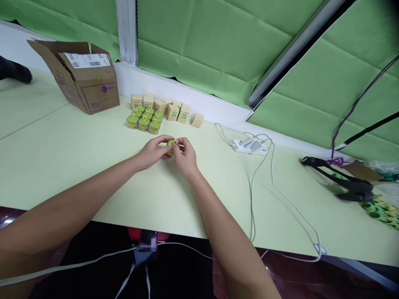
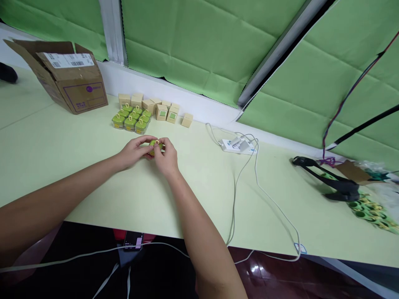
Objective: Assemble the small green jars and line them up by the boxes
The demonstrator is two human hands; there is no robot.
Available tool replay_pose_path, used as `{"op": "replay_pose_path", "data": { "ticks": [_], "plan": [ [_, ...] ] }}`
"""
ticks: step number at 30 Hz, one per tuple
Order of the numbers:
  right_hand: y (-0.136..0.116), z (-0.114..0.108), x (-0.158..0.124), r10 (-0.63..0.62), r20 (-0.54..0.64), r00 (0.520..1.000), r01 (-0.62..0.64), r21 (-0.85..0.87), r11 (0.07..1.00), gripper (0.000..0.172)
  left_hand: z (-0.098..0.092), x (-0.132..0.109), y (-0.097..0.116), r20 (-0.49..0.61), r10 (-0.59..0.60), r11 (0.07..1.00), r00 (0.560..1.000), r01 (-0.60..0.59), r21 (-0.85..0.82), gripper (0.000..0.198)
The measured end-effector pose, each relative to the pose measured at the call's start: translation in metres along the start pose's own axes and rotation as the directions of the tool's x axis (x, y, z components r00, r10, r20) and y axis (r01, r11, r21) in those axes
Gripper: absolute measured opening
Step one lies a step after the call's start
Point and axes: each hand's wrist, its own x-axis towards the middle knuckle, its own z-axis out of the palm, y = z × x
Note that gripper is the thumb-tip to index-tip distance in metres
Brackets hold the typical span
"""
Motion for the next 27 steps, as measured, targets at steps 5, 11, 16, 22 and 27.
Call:
{"op": "replay_pose_path", "data": {
  "ticks": [5, 11, 16, 22, 27],
  "plan": [
    [0.0006, -0.0001, 0.0003, -0.008, -0.006, 1.000, 0.008, 0.004, 1.000, 0.017, -0.0009, 0.0005, -0.0011, 0.006, 0.000, 1.000, 1.000, 0.000, -0.001, 0.044],
    [0.0005, -0.0004, 0.0007, 0.002, -0.003, 1.000, -0.002, -0.019, 1.000, 0.018, -0.0013, -0.0008, 0.0000, 0.008, -0.005, 1.000, 1.000, 0.005, 0.012, 0.043],
    [0.0006, -0.0008, 0.0007, 0.005, -0.003, 1.000, -0.005, -0.025, 1.000, 0.018, -0.0022, -0.0001, -0.0026, 0.013, 0.005, 1.000, 1.000, -0.005, 0.024, 0.042],
    [0.0033, -0.0019, 0.0018, 0.002, 0.006, 1.000, -0.002, -0.050, 0.999, 0.019, -0.0053, 0.0009, -0.0055, 0.035, 0.014, 0.996, 0.999, -0.017, 0.091, 0.045],
    [0.0070, -0.0015, 0.0026, 0.004, 0.030, 1.000, -0.001, -0.079, 0.997, 0.021, -0.0063, -0.0004, -0.0055, 0.030, -0.020, 0.985, 0.999, 0.014, 0.170, 0.047]
  ]
}}
